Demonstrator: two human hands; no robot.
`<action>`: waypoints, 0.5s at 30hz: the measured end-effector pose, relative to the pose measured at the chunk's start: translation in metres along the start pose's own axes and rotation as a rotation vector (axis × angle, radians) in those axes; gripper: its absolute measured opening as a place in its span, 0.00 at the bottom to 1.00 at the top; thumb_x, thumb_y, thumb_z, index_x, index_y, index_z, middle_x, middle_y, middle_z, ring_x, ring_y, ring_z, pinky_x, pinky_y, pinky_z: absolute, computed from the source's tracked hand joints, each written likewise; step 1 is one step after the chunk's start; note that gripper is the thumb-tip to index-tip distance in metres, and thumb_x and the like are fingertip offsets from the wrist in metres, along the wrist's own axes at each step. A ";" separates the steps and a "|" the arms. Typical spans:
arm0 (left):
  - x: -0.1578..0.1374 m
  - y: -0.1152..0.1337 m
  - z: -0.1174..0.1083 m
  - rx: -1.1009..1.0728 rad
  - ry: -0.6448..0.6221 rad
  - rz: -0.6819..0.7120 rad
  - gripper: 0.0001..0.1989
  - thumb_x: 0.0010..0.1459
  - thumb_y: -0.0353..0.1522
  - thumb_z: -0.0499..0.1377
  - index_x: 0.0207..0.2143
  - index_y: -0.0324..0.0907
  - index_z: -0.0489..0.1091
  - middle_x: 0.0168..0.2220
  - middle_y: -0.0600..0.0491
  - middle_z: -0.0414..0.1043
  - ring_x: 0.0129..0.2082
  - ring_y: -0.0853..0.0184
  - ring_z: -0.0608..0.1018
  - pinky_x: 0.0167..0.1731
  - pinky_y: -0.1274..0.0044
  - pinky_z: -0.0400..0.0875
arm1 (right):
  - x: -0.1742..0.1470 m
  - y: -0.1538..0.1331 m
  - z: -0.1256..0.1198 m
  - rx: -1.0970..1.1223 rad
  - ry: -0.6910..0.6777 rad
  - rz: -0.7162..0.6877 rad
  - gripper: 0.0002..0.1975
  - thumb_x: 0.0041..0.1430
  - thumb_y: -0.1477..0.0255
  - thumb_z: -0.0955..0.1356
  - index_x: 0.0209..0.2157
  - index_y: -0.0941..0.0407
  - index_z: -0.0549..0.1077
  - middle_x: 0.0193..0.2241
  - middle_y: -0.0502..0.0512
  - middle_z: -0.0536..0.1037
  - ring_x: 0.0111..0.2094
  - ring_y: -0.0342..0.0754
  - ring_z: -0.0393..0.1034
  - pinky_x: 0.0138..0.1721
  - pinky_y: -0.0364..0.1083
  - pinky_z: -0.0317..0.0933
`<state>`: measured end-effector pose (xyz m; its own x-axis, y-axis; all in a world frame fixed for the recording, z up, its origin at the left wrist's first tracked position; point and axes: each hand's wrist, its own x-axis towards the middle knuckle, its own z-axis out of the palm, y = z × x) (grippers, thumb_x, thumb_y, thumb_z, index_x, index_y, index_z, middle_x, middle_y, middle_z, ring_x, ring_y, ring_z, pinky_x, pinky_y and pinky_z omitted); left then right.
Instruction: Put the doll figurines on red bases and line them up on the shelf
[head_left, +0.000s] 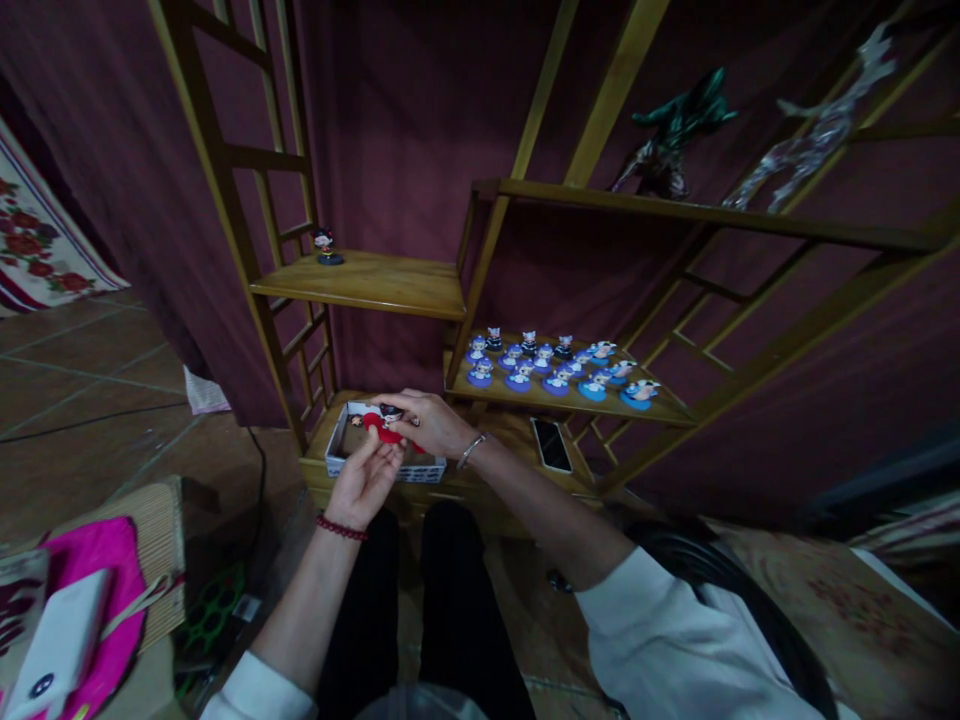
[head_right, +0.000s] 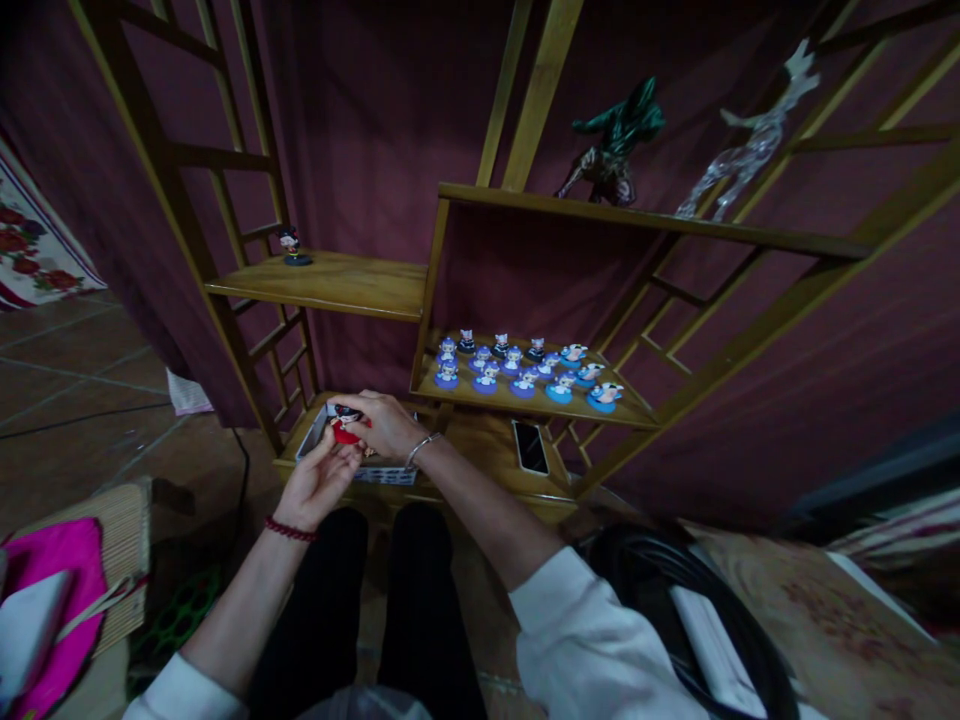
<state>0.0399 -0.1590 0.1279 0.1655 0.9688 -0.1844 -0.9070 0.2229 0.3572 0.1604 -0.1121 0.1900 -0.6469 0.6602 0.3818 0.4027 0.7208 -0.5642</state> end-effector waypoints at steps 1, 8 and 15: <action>0.000 0.001 0.001 0.003 -0.006 0.010 0.09 0.56 0.28 0.51 0.36 0.36 0.69 0.33 0.47 0.70 0.33 0.70 0.73 0.35 0.78 0.70 | 0.001 0.000 0.000 -0.001 0.005 -0.002 0.22 0.49 0.79 0.63 0.48 0.54 0.65 0.34 0.51 0.68 0.29 0.38 0.63 0.34 0.40 0.59; 0.002 0.008 0.003 -0.005 -0.010 0.037 0.08 0.55 0.28 0.52 0.35 0.36 0.69 0.36 0.47 0.70 0.34 0.71 0.73 0.38 0.77 0.69 | 0.005 -0.001 0.000 0.102 0.022 0.059 0.28 0.48 0.78 0.64 0.52 0.52 0.59 0.36 0.51 0.69 0.27 0.37 0.63 0.33 0.40 0.61; 0.003 0.009 0.000 0.057 -0.075 0.019 0.10 0.55 0.28 0.52 0.38 0.35 0.68 0.34 0.47 0.71 0.34 0.69 0.73 0.37 0.78 0.69 | 0.006 0.003 0.006 0.327 0.015 0.168 0.23 0.48 0.77 0.64 0.48 0.55 0.63 0.30 0.49 0.71 0.26 0.37 0.66 0.29 0.38 0.62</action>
<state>0.0325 -0.1544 0.1301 0.1794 0.9778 -0.1087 -0.8872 0.2085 0.4115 0.1537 -0.1073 0.1863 -0.5785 0.7684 0.2735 0.2728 0.4983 -0.8230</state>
